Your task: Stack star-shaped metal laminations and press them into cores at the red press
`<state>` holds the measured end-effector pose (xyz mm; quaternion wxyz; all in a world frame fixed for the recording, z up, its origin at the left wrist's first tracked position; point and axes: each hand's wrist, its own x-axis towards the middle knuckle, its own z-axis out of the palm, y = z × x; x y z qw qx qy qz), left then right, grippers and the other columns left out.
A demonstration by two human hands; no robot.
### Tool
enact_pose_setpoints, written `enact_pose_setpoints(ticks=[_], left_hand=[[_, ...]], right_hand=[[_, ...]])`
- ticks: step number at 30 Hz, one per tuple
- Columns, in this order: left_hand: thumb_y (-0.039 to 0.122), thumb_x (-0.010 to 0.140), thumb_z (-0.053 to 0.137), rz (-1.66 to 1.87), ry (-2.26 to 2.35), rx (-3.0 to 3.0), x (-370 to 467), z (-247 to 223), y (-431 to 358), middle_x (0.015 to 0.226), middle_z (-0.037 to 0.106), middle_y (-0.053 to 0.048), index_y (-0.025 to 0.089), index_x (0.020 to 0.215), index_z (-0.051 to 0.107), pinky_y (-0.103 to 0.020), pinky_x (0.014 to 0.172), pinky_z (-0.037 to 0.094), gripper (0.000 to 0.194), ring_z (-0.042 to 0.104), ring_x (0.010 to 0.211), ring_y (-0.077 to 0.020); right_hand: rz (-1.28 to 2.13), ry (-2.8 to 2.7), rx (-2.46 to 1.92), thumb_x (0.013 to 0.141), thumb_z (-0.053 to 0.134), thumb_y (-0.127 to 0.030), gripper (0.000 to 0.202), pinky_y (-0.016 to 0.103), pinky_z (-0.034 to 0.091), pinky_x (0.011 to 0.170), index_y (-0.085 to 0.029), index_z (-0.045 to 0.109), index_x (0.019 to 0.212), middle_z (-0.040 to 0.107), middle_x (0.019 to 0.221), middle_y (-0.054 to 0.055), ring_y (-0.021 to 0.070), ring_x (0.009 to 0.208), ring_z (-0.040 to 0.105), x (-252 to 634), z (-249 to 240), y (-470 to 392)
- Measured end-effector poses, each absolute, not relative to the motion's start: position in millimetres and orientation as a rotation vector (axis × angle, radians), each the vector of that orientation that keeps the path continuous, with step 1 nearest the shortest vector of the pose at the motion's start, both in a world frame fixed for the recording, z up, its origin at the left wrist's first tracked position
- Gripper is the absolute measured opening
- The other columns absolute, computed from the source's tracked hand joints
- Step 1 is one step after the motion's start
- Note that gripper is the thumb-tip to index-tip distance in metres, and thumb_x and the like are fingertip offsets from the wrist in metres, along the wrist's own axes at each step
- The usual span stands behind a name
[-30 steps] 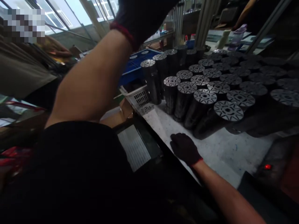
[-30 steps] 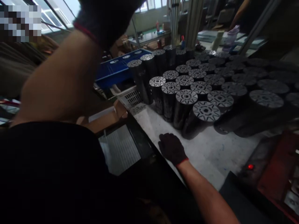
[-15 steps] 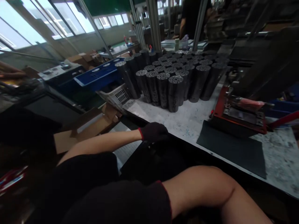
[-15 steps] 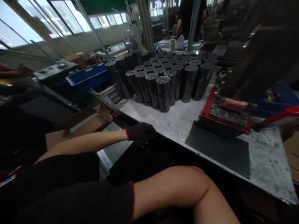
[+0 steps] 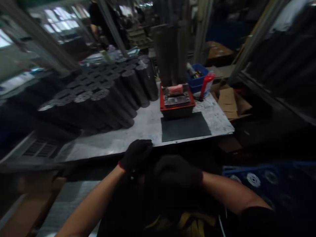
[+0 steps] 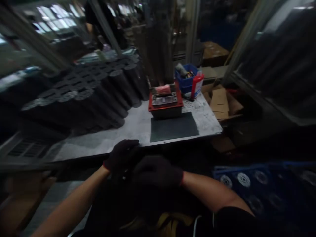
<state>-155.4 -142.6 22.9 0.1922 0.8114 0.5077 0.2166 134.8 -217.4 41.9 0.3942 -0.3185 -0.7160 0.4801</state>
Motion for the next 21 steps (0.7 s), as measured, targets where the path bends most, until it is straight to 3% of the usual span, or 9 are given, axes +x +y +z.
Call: enact_pose_setpoints(ticks=[2,4,6,10,12,14,16,19,21], left_hand=[[0.054,0.099,0.072,0.722,1.485,2.13,-131.0,26.0,-119.6,0.119,0.089,-0.006,0.028,0.119,0.087,-0.044,0.098,0.069,0.036,0.083,0.104,-0.0285],[0.051,0.094,0.075,0.842,1.588,1.991,-100.6,32.2,-95.0,0.115,0.089,-0.007,0.025,0.12,0.086,-0.042,0.095,0.069,0.039,0.082,0.097,-0.0267],[0.047,0.093,0.073,0.961,1.682,1.87,-73.2,40.1,-69.6,0.117,0.089,-0.009,0.021,0.12,0.085,-0.042,0.101,0.068,0.04,0.082,0.102,-0.0271],[0.043,0.092,0.069,1.087,1.743,1.705,-37.1,44.2,-52.3,0.119,0.089,-0.01,0.018,0.117,0.084,-0.046,0.111,0.067,0.038,0.082,0.116,-0.0297],[0.048,0.092,0.07,1.05,1.742,1.769,-23.2,32.7,-75.1,0.113,0.089,-0.007,0.023,0.114,0.086,-0.055,0.112,0.068,0.038,0.083,0.113,-0.0333],[0.06,0.094,0.072,1.014,1.712,1.926,-11.1,13.5,-108.2,0.119,0.089,-0.002,0.033,0.117,0.087,-0.066,0.111,0.068,0.039,0.083,0.117,-0.0382],[0.062,0.096,0.073,0.885,1.518,2.126,2.9,-9.0,-136.0,0.13,0.087,0.004,0.046,0.118,0.087,-0.075,0.112,0.066,0.031,0.081,0.124,-0.0425],[0.058,0.097,0.07,0.513,0.879,2.3,41.1,-39.3,-162.7,0.12,0.088,0.008,0.057,0.113,0.086,-0.076,0.097,0.07,0.022,0.084,0.111,-0.0436],[0.055,0.1,0.069,0.365,0.564,2.315,73.1,-50.7,-176.3,0.117,0.088,0.009,0.056,0.112,0.087,-0.071,0.092,0.073,0.022,0.086,0.107,-0.0405]], right_hand=[[1.005,-1.641,-1.167,0.107,0.068,-0.04,0.023,0.041,0.066,0.099,-0.025,0.084,0.113,0.087,0.113,0.006,0.0234,0.103,0.081,192.1,19.6,-226.4],[0.734,-1.453,-1.504,0.103,0.066,-0.046,0.031,0.048,0.066,0.104,-0.024,0.086,0.114,0.087,0.116,0.011,0.0288,0.109,0.082,250.7,-7.9,-241.6],[0.536,-1.311,-1.724,0.1,0.066,-0.054,0.042,0.057,0.062,0.115,-0.022,0.087,0.118,0.087,0.124,0.016,0.0351,0.12,0.081,299.2,-37.7,-259.1],[0.432,-1.003,-2.016,0.102,0.058,-0.062,0.057,0.063,0.062,0.114,-0.019,0.084,0.131,0.085,0.135,0.021,0.0405,0.126,0.08,331.7,-84.8,-308.8],[0.483,-0.964,-2.093,0.107,0.054,-0.055,0.052,0.062,0.064,0.112,-0.019,0.085,0.128,0.086,0.13,0.021,0.0389,0.122,0.081,314.3,-98.5,-343.5],[0.625,-1.061,-2.075,0.107,0.058,-0.041,0.042,0.056,0.066,0.111,-0.019,0.085,0.129,0.088,0.126,0.018,0.0342,0.121,0.083,290.1,-109.3,-375.0],[0.706,-1.167,-2.027,0.107,0.064,-0.033,0.037,0.052,0.065,0.116,-0.019,0.084,0.135,0.086,0.135,0.017,0.0306,0.128,0.081,276.0,-119.7,-400.7],[0.724,-1.073,-2.089,0.111,0.065,-0.029,0.035,0.051,0.062,0.122,-0.019,0.081,0.141,0.083,0.143,0.015,0.0285,0.135,0.079,278.5,-129.1,-442.5],[0.647,-0.886,-2.185,0.115,0.064,-0.031,0.03,0.051,0.063,0.12,-0.02,0.081,0.138,0.083,0.142,0.013,0.0277,0.132,0.079,282.1,-127.6,-471.6]])
